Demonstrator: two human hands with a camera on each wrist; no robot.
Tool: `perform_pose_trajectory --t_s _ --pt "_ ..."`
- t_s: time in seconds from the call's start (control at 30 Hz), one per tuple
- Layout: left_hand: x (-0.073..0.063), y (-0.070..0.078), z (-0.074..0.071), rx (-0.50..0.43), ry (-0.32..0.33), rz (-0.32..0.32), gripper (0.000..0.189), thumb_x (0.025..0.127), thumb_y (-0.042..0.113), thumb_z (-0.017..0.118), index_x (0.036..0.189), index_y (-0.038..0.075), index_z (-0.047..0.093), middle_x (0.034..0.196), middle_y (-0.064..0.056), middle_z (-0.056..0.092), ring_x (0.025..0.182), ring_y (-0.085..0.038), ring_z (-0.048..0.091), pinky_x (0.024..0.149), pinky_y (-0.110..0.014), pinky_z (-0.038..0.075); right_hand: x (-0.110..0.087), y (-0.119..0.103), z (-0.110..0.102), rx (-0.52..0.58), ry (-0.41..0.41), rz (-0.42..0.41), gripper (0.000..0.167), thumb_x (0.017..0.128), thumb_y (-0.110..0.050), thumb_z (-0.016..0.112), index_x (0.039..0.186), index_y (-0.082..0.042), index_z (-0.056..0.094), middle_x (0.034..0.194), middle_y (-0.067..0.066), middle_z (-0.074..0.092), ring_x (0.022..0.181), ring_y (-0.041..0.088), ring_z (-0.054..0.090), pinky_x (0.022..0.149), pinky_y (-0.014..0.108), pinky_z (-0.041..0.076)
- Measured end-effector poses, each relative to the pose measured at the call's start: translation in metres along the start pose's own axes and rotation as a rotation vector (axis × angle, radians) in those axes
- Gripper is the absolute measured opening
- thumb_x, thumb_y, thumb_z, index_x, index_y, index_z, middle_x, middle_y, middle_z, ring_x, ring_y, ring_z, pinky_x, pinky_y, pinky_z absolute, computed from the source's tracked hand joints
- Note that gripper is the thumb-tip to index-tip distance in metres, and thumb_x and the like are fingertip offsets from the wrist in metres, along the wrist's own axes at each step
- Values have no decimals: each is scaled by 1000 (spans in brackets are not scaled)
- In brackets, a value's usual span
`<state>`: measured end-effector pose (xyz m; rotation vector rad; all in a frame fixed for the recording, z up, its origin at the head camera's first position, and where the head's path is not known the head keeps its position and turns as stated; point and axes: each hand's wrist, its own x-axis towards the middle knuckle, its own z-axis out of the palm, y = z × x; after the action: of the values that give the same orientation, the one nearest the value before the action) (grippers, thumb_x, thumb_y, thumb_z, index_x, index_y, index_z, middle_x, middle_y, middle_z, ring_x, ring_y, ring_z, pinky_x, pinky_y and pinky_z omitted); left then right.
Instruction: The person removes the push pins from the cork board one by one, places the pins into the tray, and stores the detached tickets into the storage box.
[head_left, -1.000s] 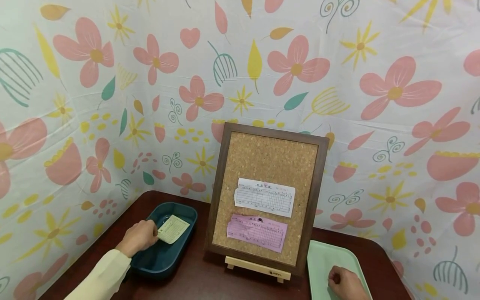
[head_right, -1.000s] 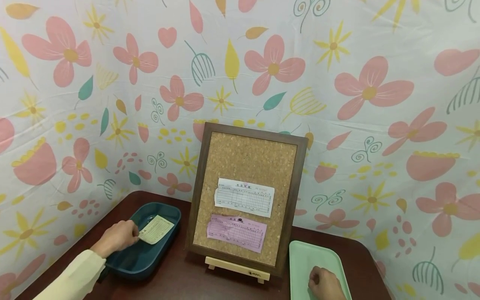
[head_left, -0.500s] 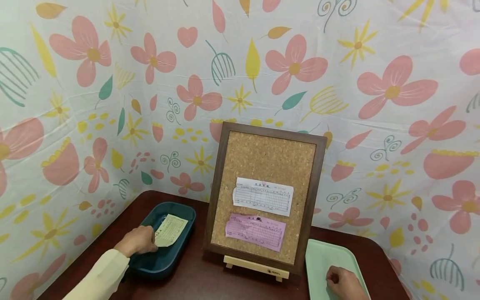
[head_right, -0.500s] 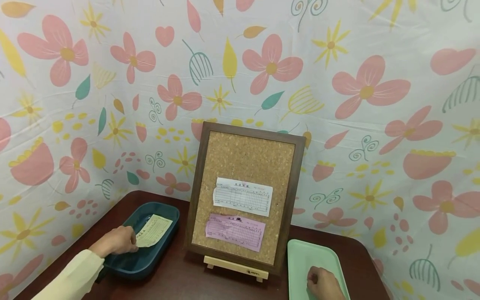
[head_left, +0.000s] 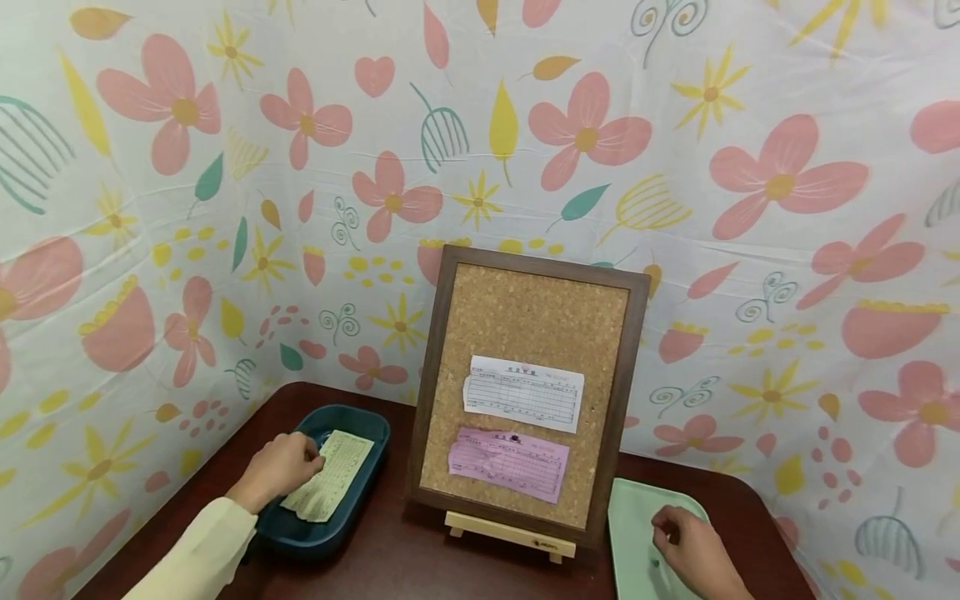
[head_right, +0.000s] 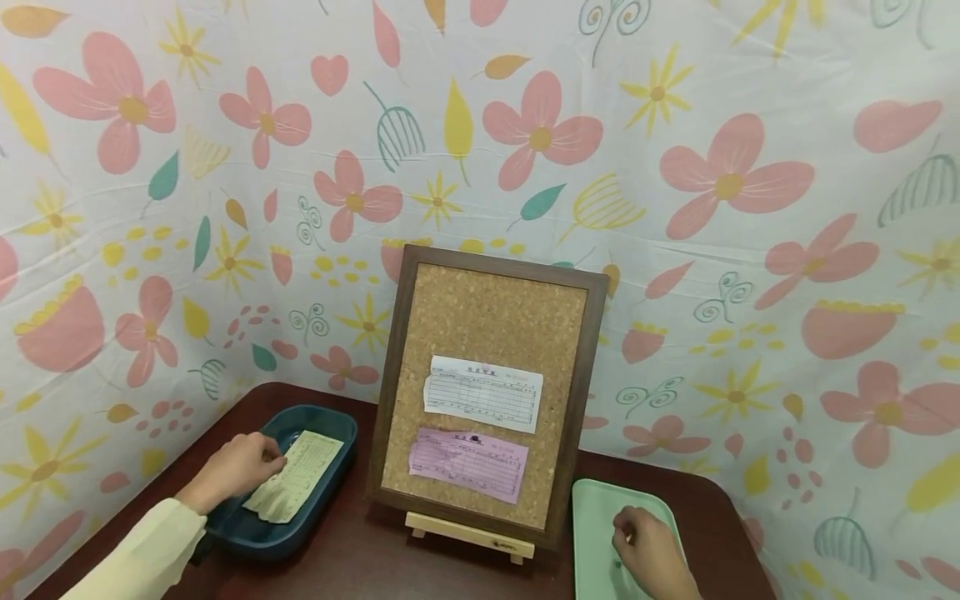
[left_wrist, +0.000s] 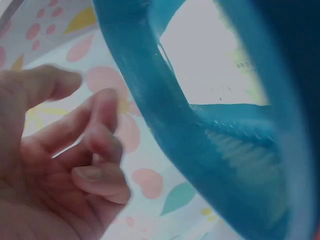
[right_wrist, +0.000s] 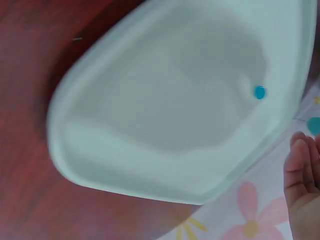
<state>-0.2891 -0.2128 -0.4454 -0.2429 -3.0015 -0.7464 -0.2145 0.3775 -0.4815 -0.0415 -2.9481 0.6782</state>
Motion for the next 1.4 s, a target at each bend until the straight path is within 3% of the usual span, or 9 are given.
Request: perform_pose_trajectory --t_s 0.1,0.2,0.3,0.4,0.73,1.1,1.4 --pt "4 5 -1 -54 82 36 9 87 17 65 86 9 68 67 1 57 52 -13 49 49 -31 41 -1 -12 -6 -1 85 -40 3 83 -7 65 86 -7 63 76 -4 56 65 11 52 57 31 44" --pt "8 13 -3 -117 130 105 7 89 15 63 90 10 69 71 3 60 53 -12 49 50 -30 43 -3 -24 -13 -4 223 -126 6 83 -5 66 85 -10 63 76 -5 55 65 9 53 55 27 44" --pt "9 22 -6 -178 152 190 6 91 14 62 90 14 68 72 5 59 56 -11 50 51 -28 44 -4 -36 -20 -8 372 -223 15 80 -2 68 83 -15 61 77 -6 54 65 9 52 54 25 44" --pt "10 33 -7 -220 158 261 5 91 15 62 91 17 67 76 9 59 63 -9 51 55 -26 45 -5 -46 -27 -5 446 -285 19 79 0 68 84 -17 62 78 -7 55 64 7 52 53 24 43" --pt "6 63 -7 -298 165 358 5 92 14 63 96 16 65 79 6 61 68 -6 54 62 -26 47 -11 -71 -39 34 507 -353 20 78 0 70 90 -14 65 80 -9 56 65 2 51 52 23 44" --pt "5 81 -6 -333 155 514 8 92 18 63 100 19 64 78 10 60 66 -6 53 59 -25 46 -18 -89 -40 79 566 -484 30 74 5 71 94 -14 64 84 -11 57 67 2 50 56 10 37" --pt "8 94 -4 -339 149 530 9 92 20 64 101 20 64 78 10 60 65 -5 54 58 -25 47 -18 -101 -45 86 574 -573 32 72 7 73 95 -14 64 83 -12 55 67 2 51 56 13 39"
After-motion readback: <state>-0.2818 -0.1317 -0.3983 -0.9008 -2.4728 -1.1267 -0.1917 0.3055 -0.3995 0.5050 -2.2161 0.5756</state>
